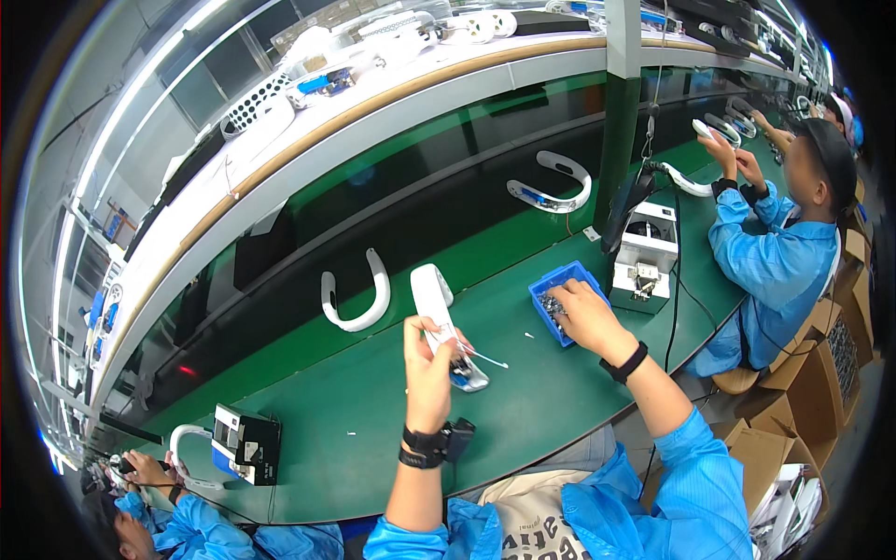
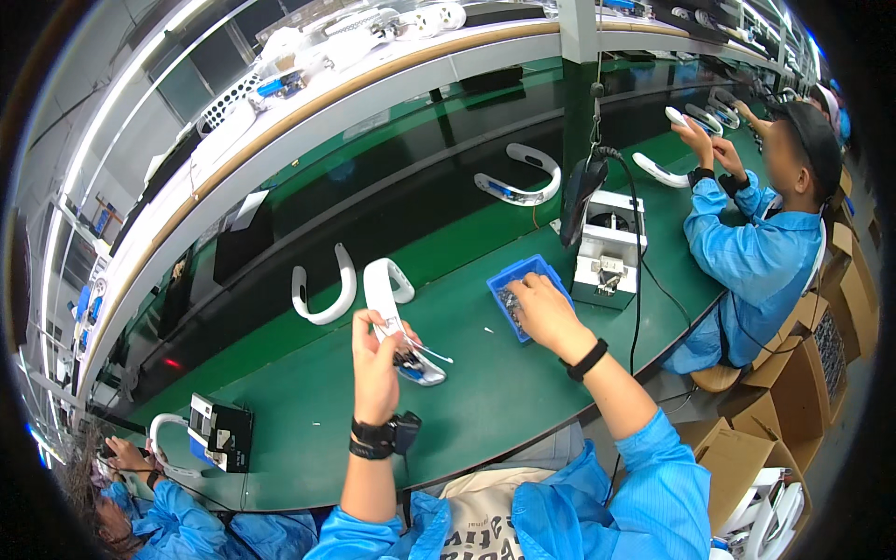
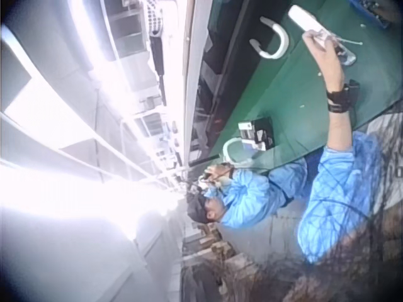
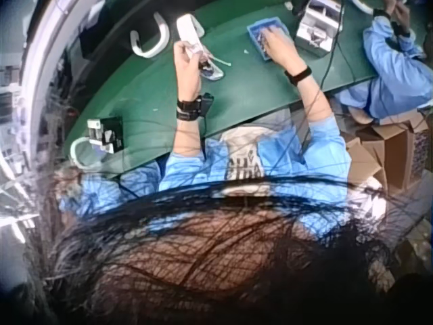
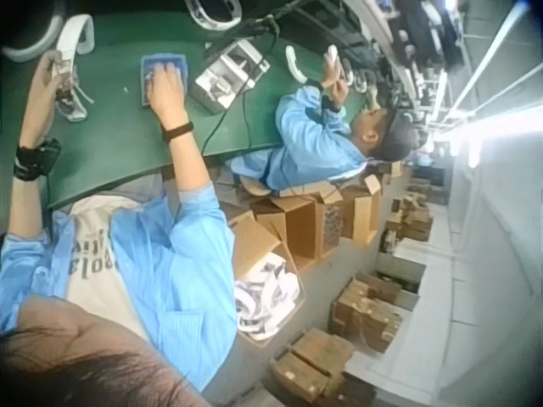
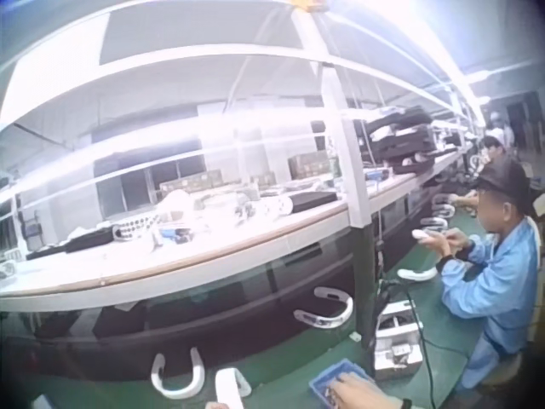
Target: Using an electric screwdriver to fasten components onto a white plastic housing for a light or similar electronic device.
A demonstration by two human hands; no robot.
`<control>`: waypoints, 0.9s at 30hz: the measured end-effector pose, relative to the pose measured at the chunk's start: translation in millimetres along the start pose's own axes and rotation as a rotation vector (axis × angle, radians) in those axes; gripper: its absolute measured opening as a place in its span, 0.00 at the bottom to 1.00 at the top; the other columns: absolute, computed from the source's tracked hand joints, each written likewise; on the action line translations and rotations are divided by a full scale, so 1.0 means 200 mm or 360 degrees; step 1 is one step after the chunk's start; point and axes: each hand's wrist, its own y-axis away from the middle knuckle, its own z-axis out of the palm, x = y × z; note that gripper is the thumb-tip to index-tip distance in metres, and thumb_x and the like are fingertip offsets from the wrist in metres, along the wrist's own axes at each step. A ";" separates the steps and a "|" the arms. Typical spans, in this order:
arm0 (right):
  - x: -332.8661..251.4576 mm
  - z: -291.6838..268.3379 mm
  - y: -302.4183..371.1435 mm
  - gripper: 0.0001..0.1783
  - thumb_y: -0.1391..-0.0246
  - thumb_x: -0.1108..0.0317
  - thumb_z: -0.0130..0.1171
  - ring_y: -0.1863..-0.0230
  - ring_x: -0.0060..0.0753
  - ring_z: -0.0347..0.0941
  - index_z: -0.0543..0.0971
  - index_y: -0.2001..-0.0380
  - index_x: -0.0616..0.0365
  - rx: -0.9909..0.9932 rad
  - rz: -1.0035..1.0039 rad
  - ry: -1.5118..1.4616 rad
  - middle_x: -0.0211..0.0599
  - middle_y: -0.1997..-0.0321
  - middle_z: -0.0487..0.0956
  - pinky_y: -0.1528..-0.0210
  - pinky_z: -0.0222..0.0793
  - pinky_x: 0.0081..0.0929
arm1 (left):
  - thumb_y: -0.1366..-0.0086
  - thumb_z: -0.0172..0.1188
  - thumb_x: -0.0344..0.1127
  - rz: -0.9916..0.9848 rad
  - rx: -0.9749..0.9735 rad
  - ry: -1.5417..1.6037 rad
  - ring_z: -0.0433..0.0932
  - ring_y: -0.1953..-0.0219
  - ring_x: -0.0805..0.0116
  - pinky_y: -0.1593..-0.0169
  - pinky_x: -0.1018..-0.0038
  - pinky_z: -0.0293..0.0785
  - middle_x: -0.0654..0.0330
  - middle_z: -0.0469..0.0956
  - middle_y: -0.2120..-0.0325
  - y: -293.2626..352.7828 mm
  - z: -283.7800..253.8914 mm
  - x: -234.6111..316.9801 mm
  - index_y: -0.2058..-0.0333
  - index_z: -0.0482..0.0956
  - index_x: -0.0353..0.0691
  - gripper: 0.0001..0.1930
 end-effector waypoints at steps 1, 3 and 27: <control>0.04 0.04 0.00 0.13 0.46 0.76 0.63 0.50 0.56 0.78 0.82 0.56 0.60 -0.0061 -0.0009 0.0121 0.49 0.60 0.79 0.48 0.75 0.47 | 0.29 0.50 0.21 -0.0017 0.0009 0.0065 0.82 0.65 0.63 0.58 0.66 0.81 0.53 0.78 0.65 0.06 0.02 -0.01 0.53 0.62 0.45 0.12; -0.01 0.03 -0.03 0.11 0.46 0.75 0.64 0.53 0.55 0.79 0.83 0.58 0.59 -0.0151 0.0047 0.0137 0.47 0.60 0.80 0.50 0.76 0.47 | 0.26 0.49 0.26 -0.0059 0.0033 0.0118 0.83 0.64 0.61 0.57 0.62 0.84 0.52 0.79 0.65 0.17 0.04 -0.01 0.54 0.62 0.45 0.08; -0.55 -0.25 0.01 0.06 0.37 0.78 0.62 0.54 0.32 0.85 0.84 0.58 0.66 0.0121 0.0347 -0.1644 0.45 0.53 0.87 0.53 0.81 0.28 | 0.27 0.52 0.22 -0.0017 0.0038 0.0065 0.80 0.61 0.69 0.54 0.72 0.78 0.57 0.77 0.62 0.35 0.14 -0.07 0.44 0.64 0.40 0.16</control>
